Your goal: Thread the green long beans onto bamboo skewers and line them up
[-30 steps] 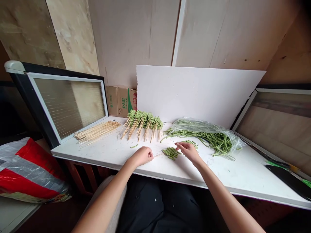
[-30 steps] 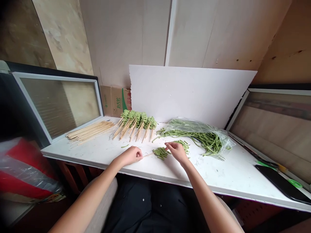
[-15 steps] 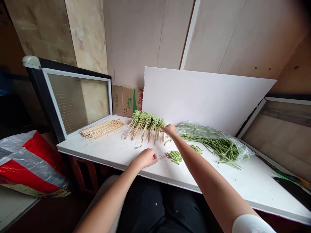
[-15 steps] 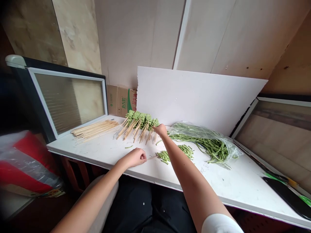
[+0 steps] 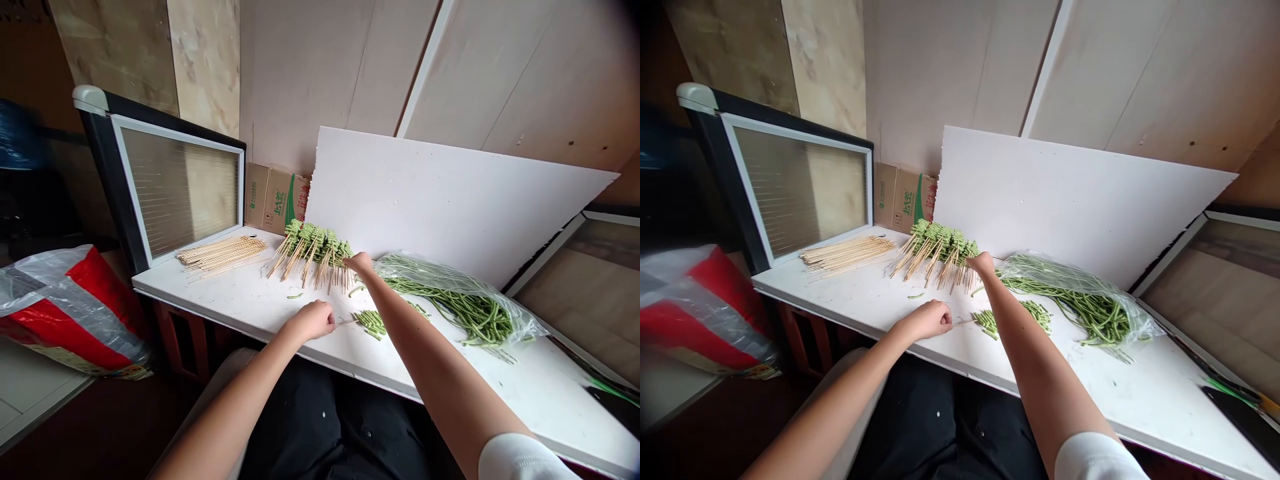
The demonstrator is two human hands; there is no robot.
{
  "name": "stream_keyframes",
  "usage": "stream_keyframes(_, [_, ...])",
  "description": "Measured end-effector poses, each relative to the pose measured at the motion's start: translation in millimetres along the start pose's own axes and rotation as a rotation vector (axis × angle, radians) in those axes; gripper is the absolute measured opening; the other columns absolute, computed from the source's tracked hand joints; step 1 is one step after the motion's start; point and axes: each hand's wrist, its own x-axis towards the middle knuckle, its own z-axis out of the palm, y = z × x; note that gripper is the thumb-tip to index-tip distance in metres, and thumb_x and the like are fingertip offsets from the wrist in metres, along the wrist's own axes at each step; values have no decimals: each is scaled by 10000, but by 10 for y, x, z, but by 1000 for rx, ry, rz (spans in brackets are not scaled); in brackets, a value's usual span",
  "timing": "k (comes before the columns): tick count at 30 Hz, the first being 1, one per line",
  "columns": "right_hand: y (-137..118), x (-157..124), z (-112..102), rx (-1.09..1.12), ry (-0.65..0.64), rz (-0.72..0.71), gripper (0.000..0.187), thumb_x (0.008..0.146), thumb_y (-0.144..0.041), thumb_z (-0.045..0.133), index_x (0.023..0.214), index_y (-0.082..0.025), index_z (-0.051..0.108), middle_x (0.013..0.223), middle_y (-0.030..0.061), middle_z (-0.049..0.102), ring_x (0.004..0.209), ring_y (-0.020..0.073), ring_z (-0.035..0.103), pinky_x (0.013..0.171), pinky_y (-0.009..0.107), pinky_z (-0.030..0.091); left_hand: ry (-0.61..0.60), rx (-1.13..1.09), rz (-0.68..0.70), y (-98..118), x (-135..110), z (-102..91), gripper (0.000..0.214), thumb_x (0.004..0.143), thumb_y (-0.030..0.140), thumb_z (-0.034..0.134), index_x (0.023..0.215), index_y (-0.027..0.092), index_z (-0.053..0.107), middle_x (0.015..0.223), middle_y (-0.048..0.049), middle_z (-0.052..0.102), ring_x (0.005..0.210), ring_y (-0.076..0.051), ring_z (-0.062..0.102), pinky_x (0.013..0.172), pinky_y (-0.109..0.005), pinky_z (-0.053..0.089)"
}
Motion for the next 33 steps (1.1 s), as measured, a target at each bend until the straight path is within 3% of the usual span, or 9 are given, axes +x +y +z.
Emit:
stream_keyframes(6, [41,1,-22,22,34,39,380,825,-459,852,652,-237,596,451,-30,402,450,154,442,450,292,339,10,16,-2,18,-5,-1,86,891,195,697,860,177,775,946,-92,801,829,-230,718,703,-284,483])
stream_keyframes(16, [51,-48,-48,90,71,31,438,824,-193,718,477,-239,454,430,-40,386,421,95,304,433,257,299,-6,11,-13,65,-48,-49,102,903,196,682,861,177,774,939,-88,799,800,-218,703,692,-280,481])
stream_keyframes(33, [212,-172,-44,124,0,8,407,883,-331,732,538,-220,545,461,-33,457,437,111,358,468,260,348,0,-7,-17,36,-45,-39,87,888,190,686,871,176,770,953,-82,794,764,-204,686,701,-284,481])
